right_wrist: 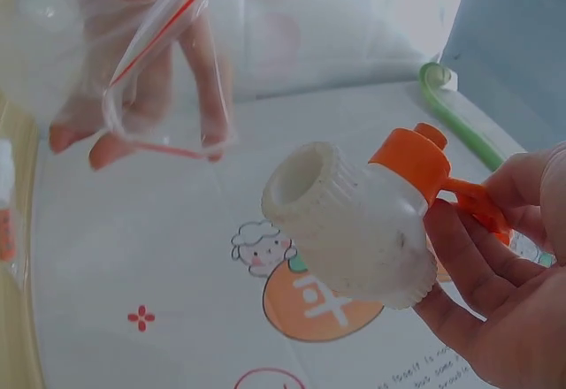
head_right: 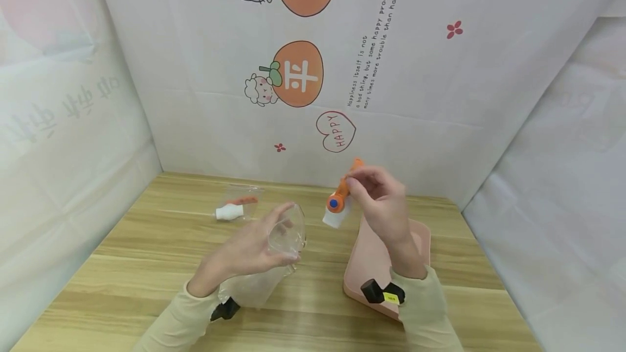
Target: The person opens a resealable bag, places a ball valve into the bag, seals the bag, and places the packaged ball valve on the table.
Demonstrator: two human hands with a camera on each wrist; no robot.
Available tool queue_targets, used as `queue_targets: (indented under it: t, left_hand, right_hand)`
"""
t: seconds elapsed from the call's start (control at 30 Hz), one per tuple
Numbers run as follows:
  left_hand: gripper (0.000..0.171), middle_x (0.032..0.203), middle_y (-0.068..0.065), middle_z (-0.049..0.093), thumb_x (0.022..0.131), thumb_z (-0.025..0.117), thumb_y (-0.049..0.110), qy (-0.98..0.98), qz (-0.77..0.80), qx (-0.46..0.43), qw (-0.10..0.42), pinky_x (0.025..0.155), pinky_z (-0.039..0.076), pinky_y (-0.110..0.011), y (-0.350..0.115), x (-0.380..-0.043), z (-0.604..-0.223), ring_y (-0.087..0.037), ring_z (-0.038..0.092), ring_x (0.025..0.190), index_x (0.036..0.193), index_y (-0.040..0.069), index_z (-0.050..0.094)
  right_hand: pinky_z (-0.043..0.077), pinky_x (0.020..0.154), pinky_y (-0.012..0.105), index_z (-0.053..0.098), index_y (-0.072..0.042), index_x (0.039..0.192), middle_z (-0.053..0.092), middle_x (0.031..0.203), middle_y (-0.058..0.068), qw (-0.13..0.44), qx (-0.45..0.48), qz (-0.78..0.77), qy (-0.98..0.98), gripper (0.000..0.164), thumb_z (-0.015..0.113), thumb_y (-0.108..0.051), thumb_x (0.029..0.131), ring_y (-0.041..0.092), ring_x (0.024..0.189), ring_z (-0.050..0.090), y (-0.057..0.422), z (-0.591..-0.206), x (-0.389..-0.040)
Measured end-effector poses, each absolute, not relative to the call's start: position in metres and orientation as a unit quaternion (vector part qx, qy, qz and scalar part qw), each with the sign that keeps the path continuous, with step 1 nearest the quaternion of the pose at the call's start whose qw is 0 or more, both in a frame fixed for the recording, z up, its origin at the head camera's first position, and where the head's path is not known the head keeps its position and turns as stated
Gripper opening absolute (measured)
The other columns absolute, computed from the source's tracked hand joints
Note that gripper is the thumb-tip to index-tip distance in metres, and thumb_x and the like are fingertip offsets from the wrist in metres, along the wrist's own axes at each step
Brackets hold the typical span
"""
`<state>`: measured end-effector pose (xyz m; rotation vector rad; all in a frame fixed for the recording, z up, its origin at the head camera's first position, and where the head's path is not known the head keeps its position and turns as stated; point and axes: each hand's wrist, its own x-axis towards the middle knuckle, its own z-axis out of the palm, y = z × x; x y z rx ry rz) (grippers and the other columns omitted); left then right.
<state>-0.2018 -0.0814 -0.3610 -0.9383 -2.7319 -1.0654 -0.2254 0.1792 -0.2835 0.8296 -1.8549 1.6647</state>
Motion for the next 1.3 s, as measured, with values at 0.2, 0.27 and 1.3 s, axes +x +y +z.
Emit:
queue_targets:
  t: [0.2, 0.27, 1.3]
  left_hand:
    - [0.099, 0.128, -0.002, 0.065, 0.081, 0.068, 0.065, -0.886, -0.342, -0.313, 0.025, 0.090, 0.053, -0.037, -0.079, -0.201, -0.362, -0.018, 0.065, 0.110, 0.155, 0.022, 0.018]
    - [0.099, 0.127, -0.002, 0.065, 0.082, 0.067, 0.065, -0.884, -0.345, -0.316, 0.026, 0.088, 0.054, -0.036, -0.078, -0.201, -0.362, -0.017, 0.066, 0.106, 0.155, 0.021, 0.018]
    - [0.094, 0.123, 0.007, 0.061, 0.083, 0.071, 0.057, -0.851, -0.412, -0.324, 0.008, 0.080, 0.051, -0.028, -0.083, -0.195, -0.353, -0.001, 0.064, 0.077, 0.154, 0.033, 0.015]
  right_hand:
    - [0.054, 0.070, 0.017, 0.060, 0.016, 0.097, 0.072, 0.092, 0.001, 0.242, 0.354, 0.630, -0.648, 0.012, 0.059, 0.018, 0.085, 0.009, 0.077, 0.065, 0.163, -0.280, -0.217]
    - [0.053, 0.069, 0.016, 0.060, 0.015, 0.097, 0.072, 0.092, 0.001, 0.242, 0.363, 0.633, -0.640, 0.013, 0.058, 0.019, 0.085, 0.009, 0.077, 0.065, 0.156, -0.280, -0.214]
    - [0.055, 0.070, 0.017, 0.060, 0.014, 0.099, 0.070, 0.101, 0.004, 0.266, 0.472, 0.622, -0.566, 0.010, 0.061, 0.007, 0.091, 0.008, 0.084, 0.066, 0.111, -0.324, -0.212]
